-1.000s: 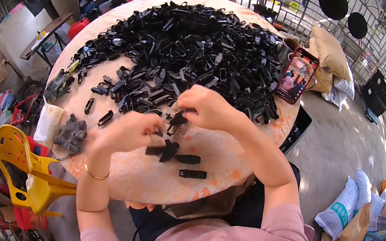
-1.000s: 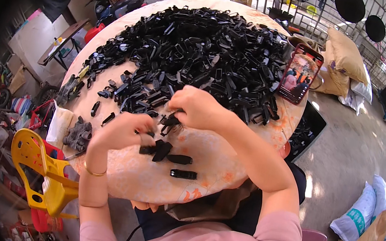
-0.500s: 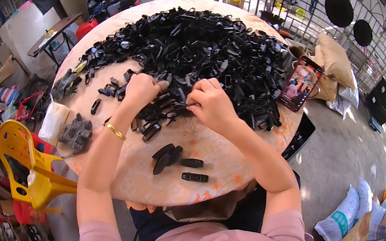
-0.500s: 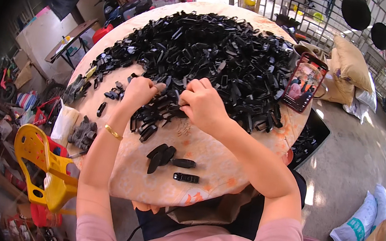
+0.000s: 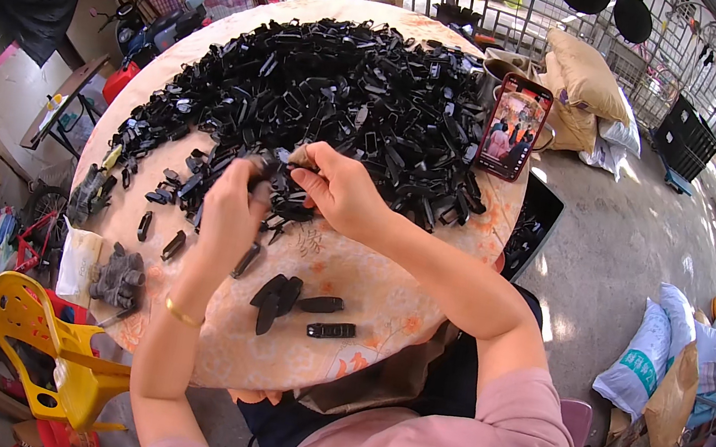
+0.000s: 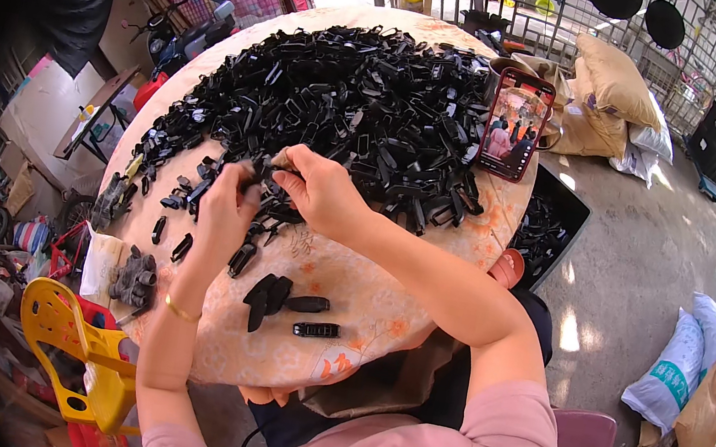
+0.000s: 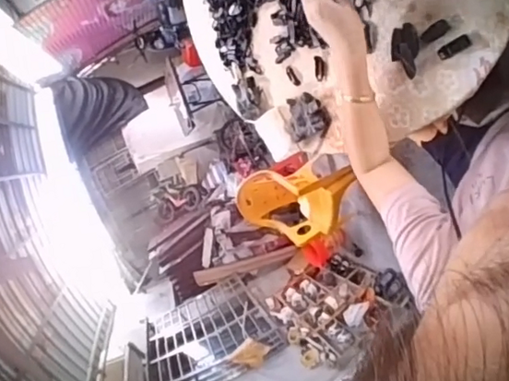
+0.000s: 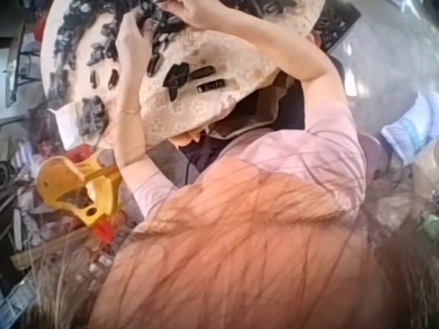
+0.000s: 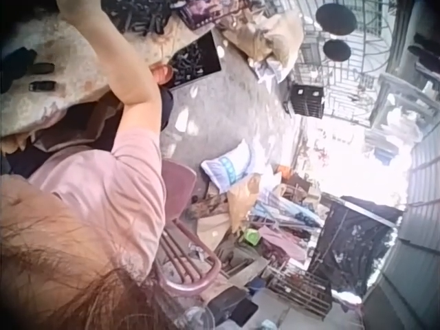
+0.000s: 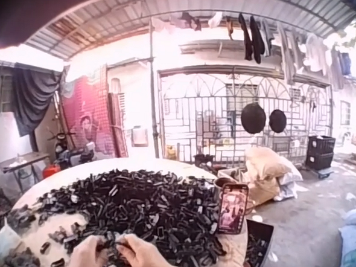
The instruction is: The person assembles small black plastic components by hand at a table.
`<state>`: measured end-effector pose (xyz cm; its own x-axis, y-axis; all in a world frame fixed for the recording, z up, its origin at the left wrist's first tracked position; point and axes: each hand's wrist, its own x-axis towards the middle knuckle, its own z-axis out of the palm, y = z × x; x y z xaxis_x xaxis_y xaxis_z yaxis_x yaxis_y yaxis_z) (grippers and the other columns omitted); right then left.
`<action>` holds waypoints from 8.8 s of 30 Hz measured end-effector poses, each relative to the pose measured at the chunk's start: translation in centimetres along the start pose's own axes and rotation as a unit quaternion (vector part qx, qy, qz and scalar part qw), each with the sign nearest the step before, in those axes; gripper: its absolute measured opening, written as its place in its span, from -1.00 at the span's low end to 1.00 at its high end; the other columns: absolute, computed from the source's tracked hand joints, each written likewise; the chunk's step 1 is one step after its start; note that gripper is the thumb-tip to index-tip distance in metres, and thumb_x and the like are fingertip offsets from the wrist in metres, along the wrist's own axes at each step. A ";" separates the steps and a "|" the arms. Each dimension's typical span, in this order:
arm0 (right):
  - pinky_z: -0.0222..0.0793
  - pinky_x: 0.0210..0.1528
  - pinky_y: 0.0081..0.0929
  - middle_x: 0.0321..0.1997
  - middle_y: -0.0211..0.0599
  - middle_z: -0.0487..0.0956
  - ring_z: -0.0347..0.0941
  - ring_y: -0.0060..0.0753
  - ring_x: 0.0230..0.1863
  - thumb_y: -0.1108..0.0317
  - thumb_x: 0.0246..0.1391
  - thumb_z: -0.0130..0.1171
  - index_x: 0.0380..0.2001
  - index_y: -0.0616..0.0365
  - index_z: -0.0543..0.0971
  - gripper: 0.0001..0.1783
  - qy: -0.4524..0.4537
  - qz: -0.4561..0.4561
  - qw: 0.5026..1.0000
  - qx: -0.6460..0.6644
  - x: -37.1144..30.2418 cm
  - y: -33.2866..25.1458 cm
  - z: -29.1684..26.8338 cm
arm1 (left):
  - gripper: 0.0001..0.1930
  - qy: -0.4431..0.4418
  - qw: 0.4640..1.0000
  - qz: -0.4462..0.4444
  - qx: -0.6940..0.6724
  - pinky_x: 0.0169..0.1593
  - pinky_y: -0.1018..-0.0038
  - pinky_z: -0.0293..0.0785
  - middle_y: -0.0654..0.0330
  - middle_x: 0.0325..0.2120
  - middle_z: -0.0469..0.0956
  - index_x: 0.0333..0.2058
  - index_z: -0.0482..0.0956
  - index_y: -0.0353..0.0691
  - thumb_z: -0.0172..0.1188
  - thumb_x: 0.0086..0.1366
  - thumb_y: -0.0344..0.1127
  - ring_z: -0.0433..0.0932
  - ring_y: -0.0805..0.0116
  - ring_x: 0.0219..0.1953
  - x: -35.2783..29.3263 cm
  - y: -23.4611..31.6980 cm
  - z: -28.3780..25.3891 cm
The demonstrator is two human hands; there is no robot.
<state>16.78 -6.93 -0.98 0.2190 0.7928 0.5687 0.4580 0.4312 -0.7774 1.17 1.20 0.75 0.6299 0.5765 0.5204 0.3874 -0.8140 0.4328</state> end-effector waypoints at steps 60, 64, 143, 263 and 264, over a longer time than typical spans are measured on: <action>0.35 -0.30 -0.50 -0.45 -0.41 0.45 0.35 -0.34 -0.28 0.44 -0.28 0.09 -0.45 0.09 0.50 -0.81 -0.161 -0.221 0.895 -0.351 -1.0 2.1 2.6 | -0.81 -0.304 0.931 0.089 -0.180 -0.45 0.42 0.37 0.02 -0.61 0.48 -0.40 0.56 -0.24 0.24 0.03 -0.28 0.40 0.13 -0.61 -2.9 2.7 -3.3; 0.35 -0.30 -0.46 -0.41 -0.35 0.45 0.35 -0.32 -0.26 0.38 -0.29 0.15 -0.43 0.11 0.50 -0.78 -0.180 -0.206 0.882 -0.385 -1.1 1.6 2.1 | -0.80 -0.118 0.983 -0.104 -0.096 -0.44 0.40 0.36 0.00 -0.63 0.48 -0.44 0.58 -0.28 0.20 0.07 -0.25 0.42 0.15 -0.59 0.6 -1.9 -2.8; 0.29 -0.32 -0.47 -0.42 -0.26 0.35 0.32 -0.43 -0.45 0.37 0.15 -0.17 -0.17 0.29 0.45 -0.72 -0.004 -0.080 0.994 -0.070 -1.2 -1.0 1.5 | -0.76 -0.068 0.885 -0.201 -0.415 -0.31 0.73 0.30 0.36 -0.43 0.46 -0.19 0.48 -0.37 0.17 0.11 -0.53 0.38 0.63 -0.42 -3.3 1.6 -1.4; 0.38 -0.32 -0.33 -0.40 -0.23 0.54 0.47 -0.16 -0.34 0.13 -0.22 0.31 -0.31 0.13 0.56 -0.61 -0.179 -0.105 0.972 -0.112 -0.4 -1.5 -0.3 | -0.70 -0.065 0.849 -0.148 -0.503 -0.17 0.65 0.40 0.19 -0.34 0.57 -0.12 0.46 -0.42 0.14 0.12 -0.54 0.49 0.53 -0.31 -2.7 0.2 -3.1; 0.37 -0.22 -0.33 -0.33 -0.29 0.55 0.44 -0.18 -0.22 0.14 -0.24 0.32 -0.29 0.10 0.56 -0.59 -0.209 -0.084 0.955 -0.193 0.1 -1.6 -1.0 | -0.63 -0.112 0.882 -0.141 -0.435 -0.22 0.65 0.40 0.19 -0.37 0.57 -0.06 0.41 -0.39 0.16 0.11 -0.51 0.49 0.55 -0.33 -2.7 0.5 -3.4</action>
<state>16.93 -8.02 0.60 -0.2110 0.8642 0.4567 0.7583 0.4395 -0.4815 -2.66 -0.55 2.10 0.7461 0.6392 0.1863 -0.0529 -0.2221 0.9736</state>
